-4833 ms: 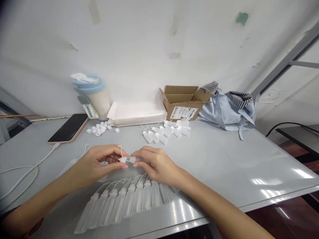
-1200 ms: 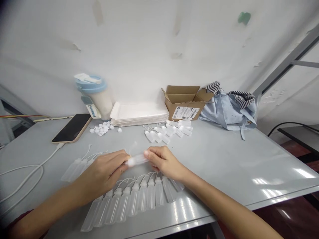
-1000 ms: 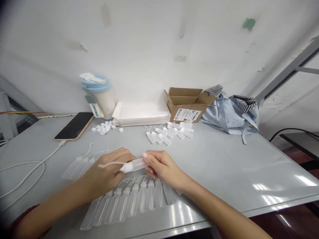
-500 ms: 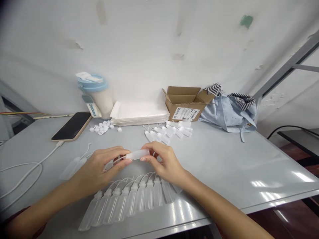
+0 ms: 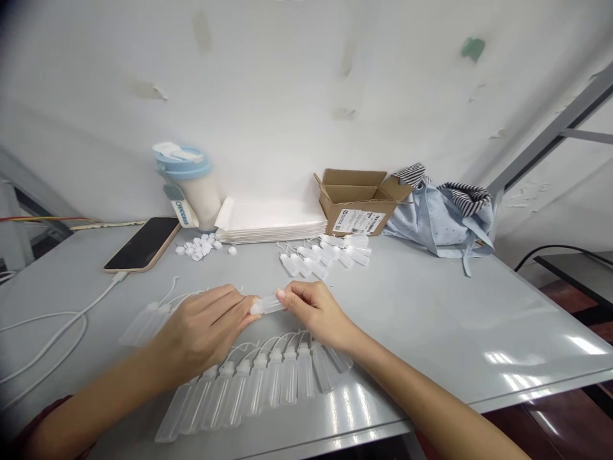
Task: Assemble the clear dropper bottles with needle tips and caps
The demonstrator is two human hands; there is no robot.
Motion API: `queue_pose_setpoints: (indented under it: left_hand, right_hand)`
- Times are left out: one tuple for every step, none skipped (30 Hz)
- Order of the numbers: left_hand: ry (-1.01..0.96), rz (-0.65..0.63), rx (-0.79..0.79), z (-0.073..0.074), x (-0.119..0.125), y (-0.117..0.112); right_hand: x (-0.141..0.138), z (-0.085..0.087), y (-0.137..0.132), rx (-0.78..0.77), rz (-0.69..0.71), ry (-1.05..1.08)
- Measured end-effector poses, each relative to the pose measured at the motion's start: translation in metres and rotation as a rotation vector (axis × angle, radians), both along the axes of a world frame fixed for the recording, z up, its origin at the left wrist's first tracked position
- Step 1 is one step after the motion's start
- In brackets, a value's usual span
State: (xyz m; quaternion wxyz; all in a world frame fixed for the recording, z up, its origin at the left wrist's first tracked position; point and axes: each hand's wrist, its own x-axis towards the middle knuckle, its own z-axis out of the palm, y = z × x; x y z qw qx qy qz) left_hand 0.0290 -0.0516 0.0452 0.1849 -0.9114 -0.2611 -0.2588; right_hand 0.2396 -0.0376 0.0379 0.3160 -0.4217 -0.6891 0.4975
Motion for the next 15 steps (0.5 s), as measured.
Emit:
queue_pose_setpoints:
  left_hand:
    - [0.012,0.001,0.017,0.000,0.000,0.000]
    - [0.021,-0.001,0.034,-0.001,-0.001,0.000]
    - [0.026,-0.006,0.051,-0.002,-0.001,0.001]
    - [0.026,-0.013,0.065,-0.003,-0.001,0.002]
    - [0.014,-0.021,0.068,-0.004,-0.002,0.003]
    - [-0.008,-0.027,0.047,-0.005,-0.003,0.005]
    - [-0.038,-0.030,0.003,-0.005,-0.005,0.007]
    - [-0.071,-0.023,-0.053,-0.006,-0.007,0.011]
    - [-0.103,-0.002,-0.112,-0.006,-0.010,0.015]
    - [-0.128,0.035,-0.172,-0.006,-0.015,0.020]
    - [-0.147,0.095,-0.212,-0.007,-0.020,0.027]
    - [-0.161,0.165,-0.248,-0.007,-0.026,0.033]
    - [-0.172,0.239,-0.299,-0.008,-0.033,0.040]
    - [-0.179,0.303,-0.350,-0.009,-0.039,0.047]
    - [-0.183,0.339,-0.389,-0.010,-0.045,0.054]
  right_hand:
    - [0.001,-0.001,0.001,-0.033,0.014,-0.002]
    - [0.002,-0.001,0.001,-0.061,0.029,-0.006]
    - [0.002,0.000,0.002,-0.079,0.042,-0.012]
    - [0.002,0.001,0.002,-0.082,0.052,-0.019]
    - [0.002,0.002,0.001,-0.070,0.056,-0.027]
    - [0.001,0.004,0.001,-0.049,0.054,-0.034]
    - [0.001,0.005,0.001,-0.028,0.045,-0.041]
    - [0.001,0.007,0.001,-0.010,0.034,-0.042]
    - [0.001,0.008,0.002,0.009,0.014,-0.036]
    - [0.002,0.008,0.004,0.029,-0.013,-0.022]
    - [0.004,0.008,0.007,0.052,-0.046,0.000]
    - [0.007,0.007,0.011,0.077,-0.091,0.031]
    - [0.011,0.005,0.017,0.105,-0.144,0.065]
    - [0.016,0.003,0.023,0.128,-0.206,0.105]
    - [0.021,0.001,0.029,0.146,-0.294,0.150]
